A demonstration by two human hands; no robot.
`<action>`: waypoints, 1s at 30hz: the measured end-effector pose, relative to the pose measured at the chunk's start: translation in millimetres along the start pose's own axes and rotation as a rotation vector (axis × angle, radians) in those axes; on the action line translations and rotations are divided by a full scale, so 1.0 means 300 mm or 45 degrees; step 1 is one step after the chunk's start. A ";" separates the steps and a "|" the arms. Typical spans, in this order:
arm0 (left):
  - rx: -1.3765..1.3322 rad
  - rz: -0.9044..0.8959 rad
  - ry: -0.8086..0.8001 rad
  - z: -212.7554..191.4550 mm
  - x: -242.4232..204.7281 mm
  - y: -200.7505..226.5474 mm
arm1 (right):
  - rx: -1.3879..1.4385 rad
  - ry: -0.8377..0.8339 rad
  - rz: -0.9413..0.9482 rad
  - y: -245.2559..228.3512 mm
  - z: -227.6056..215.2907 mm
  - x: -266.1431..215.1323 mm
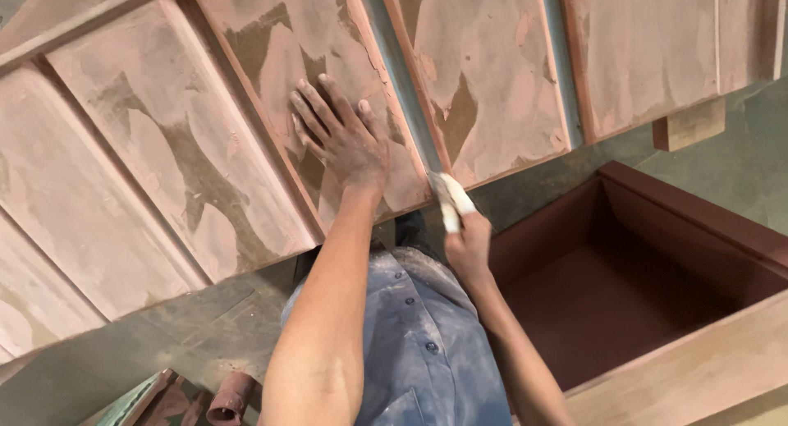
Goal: The person sands the surface of a wooden drawer front using a sanding block. They move the block across the panels and edges to smooth the wood, working methodically across the entire surface.
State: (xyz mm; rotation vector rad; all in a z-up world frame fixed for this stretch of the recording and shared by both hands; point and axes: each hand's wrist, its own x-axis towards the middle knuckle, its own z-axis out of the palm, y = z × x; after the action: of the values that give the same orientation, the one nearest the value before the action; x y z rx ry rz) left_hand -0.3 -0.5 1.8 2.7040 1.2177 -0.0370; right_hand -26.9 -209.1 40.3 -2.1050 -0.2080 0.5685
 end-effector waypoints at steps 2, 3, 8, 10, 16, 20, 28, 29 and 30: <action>0.014 -0.006 0.029 0.008 0.000 -0.002 | 0.171 -0.022 -0.178 -0.045 0.067 0.111; 0.024 -0.009 0.040 0.012 -0.001 -0.002 | 0.168 0.001 -0.228 -0.064 0.096 0.166; 0.003 -0.018 0.042 0.024 -0.004 -0.007 | 0.215 0.012 -0.118 -0.082 0.103 0.159; 0.010 -0.025 0.058 0.014 0.013 0.003 | 0.431 0.010 -0.064 -0.081 0.072 0.086; 0.003 -0.029 0.072 -0.005 0.017 0.015 | 0.074 0.066 -0.111 -0.027 0.098 0.149; 0.003 -0.043 -0.046 -0.004 -0.008 0.000 | 0.156 0.072 -0.165 -0.014 0.095 0.085; -0.005 -0.047 0.066 0.012 0.008 0.003 | 0.051 0.173 -0.234 -0.018 0.154 0.179; -0.015 -0.053 0.052 0.014 0.005 0.000 | 0.031 0.171 -0.189 0.018 0.167 0.178; -0.001 -0.060 0.027 0.010 -0.013 -0.001 | -0.081 0.149 -0.134 0.057 0.148 0.138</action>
State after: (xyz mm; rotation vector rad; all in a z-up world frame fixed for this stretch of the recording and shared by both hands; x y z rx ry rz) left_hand -3.0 -3.6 -0.9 2.6813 1.2872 -0.0140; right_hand -12.6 -171.0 -8.0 -2.1672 -0.2718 0.3793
